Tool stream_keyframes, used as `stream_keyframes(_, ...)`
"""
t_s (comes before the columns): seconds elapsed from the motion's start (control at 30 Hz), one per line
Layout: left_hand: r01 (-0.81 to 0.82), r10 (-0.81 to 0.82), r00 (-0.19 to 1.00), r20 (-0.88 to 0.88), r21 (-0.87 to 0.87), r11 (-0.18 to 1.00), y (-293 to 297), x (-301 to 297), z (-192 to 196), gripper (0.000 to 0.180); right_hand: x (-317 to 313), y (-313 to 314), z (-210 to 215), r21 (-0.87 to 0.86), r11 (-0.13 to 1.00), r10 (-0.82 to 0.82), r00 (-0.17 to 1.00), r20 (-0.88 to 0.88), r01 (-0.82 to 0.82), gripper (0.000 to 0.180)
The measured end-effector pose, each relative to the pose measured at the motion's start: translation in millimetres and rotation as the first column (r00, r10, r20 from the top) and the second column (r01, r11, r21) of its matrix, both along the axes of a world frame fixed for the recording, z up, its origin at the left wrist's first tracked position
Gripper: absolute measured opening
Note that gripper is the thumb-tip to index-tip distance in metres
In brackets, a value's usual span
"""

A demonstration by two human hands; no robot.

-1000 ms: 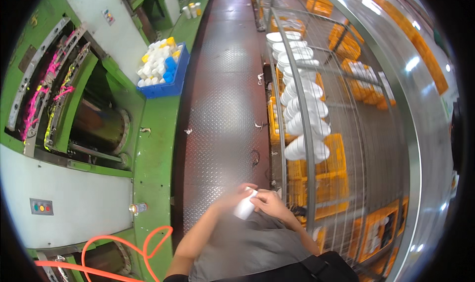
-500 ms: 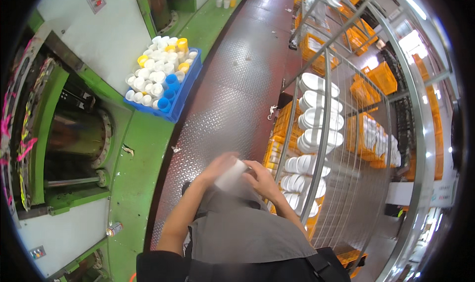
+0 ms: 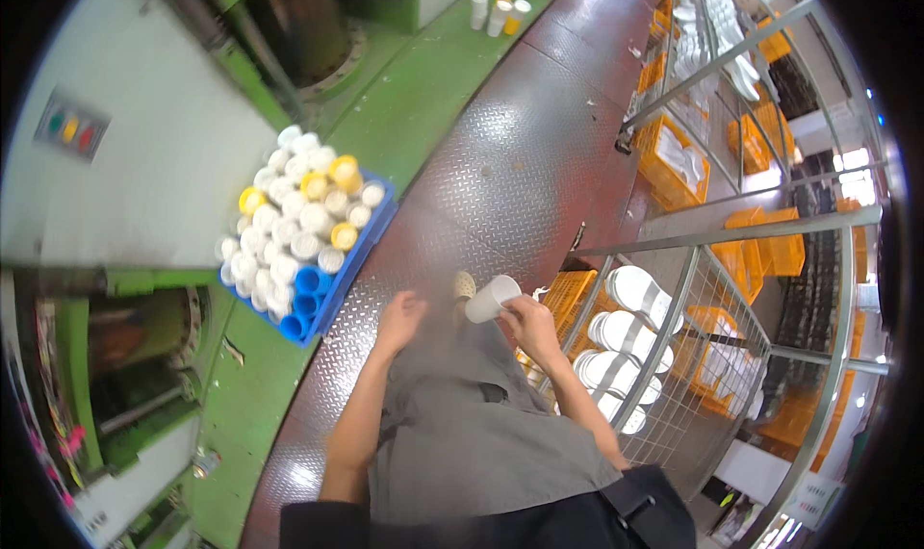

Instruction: The person fills blue and yellow cylindrical containers with white granular material from a hopper and places them into a blue tray. The person also handles white shoe-like objects, stacking them on a nearby rack.

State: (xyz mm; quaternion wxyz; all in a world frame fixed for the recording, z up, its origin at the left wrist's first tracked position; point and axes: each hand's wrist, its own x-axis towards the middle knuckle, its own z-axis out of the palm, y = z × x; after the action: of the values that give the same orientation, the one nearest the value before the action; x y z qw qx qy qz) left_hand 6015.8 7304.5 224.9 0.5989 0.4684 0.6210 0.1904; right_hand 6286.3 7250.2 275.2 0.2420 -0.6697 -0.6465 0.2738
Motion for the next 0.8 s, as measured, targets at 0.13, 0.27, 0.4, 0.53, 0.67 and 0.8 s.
stream_keyframes(0.13, -0.09, 0.095, 0.992, -0.078, 0.064, 0.994, 49, -7, -25, 0.044, -13, 94, -12, -0.148, 0.984, 0.11, 0.992, 0.06, -0.1, 0.014)
stream_keyframes(0.27, -0.192, 0.161, 0.974, -0.16, -0.208, 0.959, 61, -44, -60, 0.037, -62, 128, -20, -0.018, 0.937, 0.337, 0.916, -0.217, -0.349, 0.012)
stream_keyframes(0.4, -0.194, 0.117, 0.956, -0.268, -0.285, 0.939, 74, -77, -74, 0.034, -92, 140, -32, -0.12, 0.872, 0.446, 0.872, -0.201, -0.474, 0.014)
stream_keyframes(0.53, -0.284, 0.224, 0.955, -0.195, -0.382, 0.879, 100, -86, -70, 0.035, -95, 161, -40, -0.157, 0.883, 0.421, 0.894, -0.15, -0.442, 0.014)
stream_keyframes(0.67, -0.315, 0.273, 0.949, -0.16, -0.392, 0.865, 129, -75, -72, 0.034, -86, 202, -33, -0.159, 0.849, 0.488, 0.862, -0.135, -0.505, 0.014)
stream_keyframes(0.8, -0.363, 0.359, 0.93, -0.077, -0.342, 0.867, 142, -64, -79, 0.033, -75, 245, -21, -0.124, 0.807, 0.566, 0.816, -0.114, -0.577, 0.015)
